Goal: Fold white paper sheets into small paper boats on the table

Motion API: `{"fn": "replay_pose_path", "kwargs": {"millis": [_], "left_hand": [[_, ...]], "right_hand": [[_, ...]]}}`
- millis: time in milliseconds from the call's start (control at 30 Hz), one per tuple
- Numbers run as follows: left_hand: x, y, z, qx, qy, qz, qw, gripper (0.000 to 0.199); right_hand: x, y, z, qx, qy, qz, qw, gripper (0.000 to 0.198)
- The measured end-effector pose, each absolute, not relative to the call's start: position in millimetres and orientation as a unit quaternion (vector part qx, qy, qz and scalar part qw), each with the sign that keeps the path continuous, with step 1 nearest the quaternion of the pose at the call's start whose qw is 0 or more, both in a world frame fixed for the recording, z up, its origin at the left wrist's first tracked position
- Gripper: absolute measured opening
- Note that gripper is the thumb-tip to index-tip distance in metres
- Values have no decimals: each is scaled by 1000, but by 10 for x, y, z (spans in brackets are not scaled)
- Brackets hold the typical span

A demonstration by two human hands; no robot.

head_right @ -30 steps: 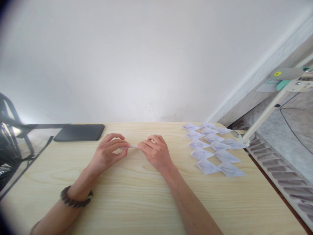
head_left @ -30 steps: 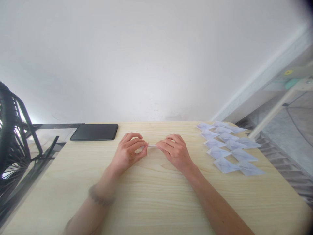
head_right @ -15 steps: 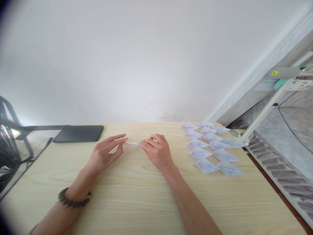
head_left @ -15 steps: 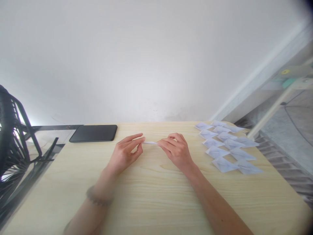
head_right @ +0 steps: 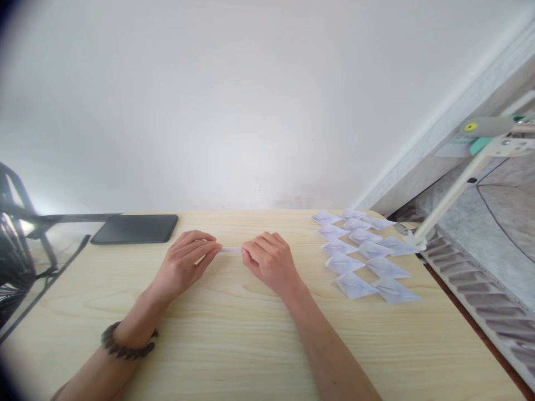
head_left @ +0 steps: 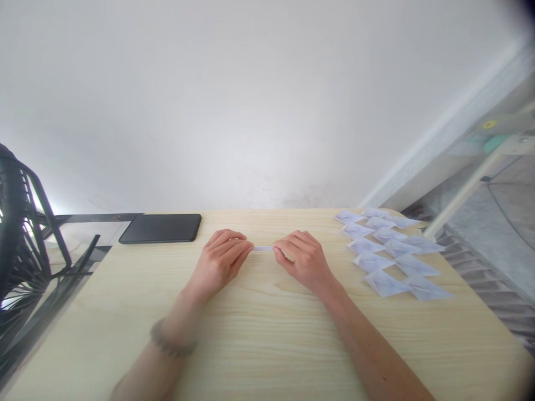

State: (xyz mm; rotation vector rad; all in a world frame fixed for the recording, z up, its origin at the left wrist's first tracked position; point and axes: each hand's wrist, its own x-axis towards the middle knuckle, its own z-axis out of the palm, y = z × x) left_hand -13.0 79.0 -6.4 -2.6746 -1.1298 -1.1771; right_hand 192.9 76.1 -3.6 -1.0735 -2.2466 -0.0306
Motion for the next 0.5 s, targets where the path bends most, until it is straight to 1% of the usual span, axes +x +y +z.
{"fn": "replay_pose_path", "kwargs": {"millis": [133,267,300,467,500], "left_hand": [[-204,816,-73,-848,-366,-382,18,13],[-225,822,-81,-826,-388,-408,42,16],[-212,820,-81,-830,-383,-404,40,17],[-108,793,-78,-854,-345,-388,28,19],[-94,788,-77,-855,-341,-388,28,19]], "right_hand": [[2047,803,-56,-417,-849,-1,326,20],[2082,805,-87,-459,-797,28,391,21],[2063,795,-94,-469,-789,46,394,22],[1884,725,-116,-474,-803,124,340,37],[1858,721,-120,-469,-807,126,337,37]]}}
